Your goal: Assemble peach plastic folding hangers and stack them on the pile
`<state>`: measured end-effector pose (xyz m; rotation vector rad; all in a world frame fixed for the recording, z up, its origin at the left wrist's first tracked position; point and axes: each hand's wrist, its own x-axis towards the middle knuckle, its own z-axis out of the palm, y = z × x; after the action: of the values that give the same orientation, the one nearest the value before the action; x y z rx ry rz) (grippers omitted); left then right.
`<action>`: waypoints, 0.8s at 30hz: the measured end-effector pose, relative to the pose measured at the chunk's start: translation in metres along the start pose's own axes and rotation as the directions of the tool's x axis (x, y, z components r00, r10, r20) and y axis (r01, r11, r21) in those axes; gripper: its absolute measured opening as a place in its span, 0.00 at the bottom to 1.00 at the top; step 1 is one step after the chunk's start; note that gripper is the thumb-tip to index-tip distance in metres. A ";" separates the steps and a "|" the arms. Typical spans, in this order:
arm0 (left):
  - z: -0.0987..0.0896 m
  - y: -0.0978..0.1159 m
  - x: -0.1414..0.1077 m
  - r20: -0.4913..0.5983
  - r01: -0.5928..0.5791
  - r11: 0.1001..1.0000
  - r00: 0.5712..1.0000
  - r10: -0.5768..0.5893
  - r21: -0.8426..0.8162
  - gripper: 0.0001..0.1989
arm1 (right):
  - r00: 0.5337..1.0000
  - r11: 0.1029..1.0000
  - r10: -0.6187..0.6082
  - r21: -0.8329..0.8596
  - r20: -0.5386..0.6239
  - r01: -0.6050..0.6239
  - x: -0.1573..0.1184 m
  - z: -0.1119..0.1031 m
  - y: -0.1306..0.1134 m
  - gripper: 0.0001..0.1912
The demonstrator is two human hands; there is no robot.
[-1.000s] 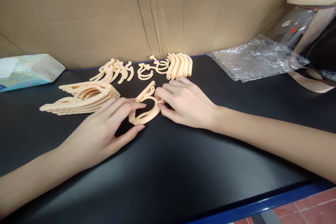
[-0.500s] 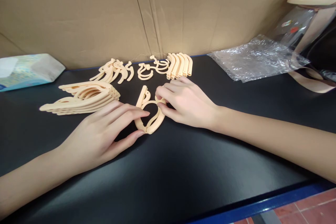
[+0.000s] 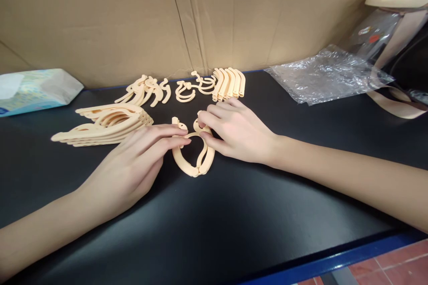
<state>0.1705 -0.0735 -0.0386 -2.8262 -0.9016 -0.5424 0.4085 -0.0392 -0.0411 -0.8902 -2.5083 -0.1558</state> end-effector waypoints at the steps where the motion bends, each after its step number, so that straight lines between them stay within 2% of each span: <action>1: 0.000 0.000 0.000 0.001 0.011 1.000 1.000 -0.011 -0.005 0.22 | 1.000 1.000 0.000 0.003 0.001 0.000 0.000 0.000 0.000 0.09; 10: -0.003 0.001 0.002 0.005 0.083 0.993 0.997 -0.083 -0.080 0.14 | 1.000 1.000 -0.021 -0.007 -0.015 0.021 0.000 0.000 0.002 0.07; 16: -0.003 0.001 0.002 0.022 0.104 0.991 0.995 -0.102 -0.088 0.14 | 0.999 0.999 -0.039 0.008 -0.012 0.039 -0.001 0.000 0.003 0.08; 24: -0.002 0.001 0.002 0.023 0.112 0.988 0.994 -0.110 -0.104 0.17 | 0.997 0.991 -0.078 0.111 0.020 0.075 -0.002 0.000 0.003 0.07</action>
<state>0.1722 -0.0738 -0.0354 -2.8905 -1.0692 -0.5969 0.4119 -0.0376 -0.0420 -0.7568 -2.5480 -0.0311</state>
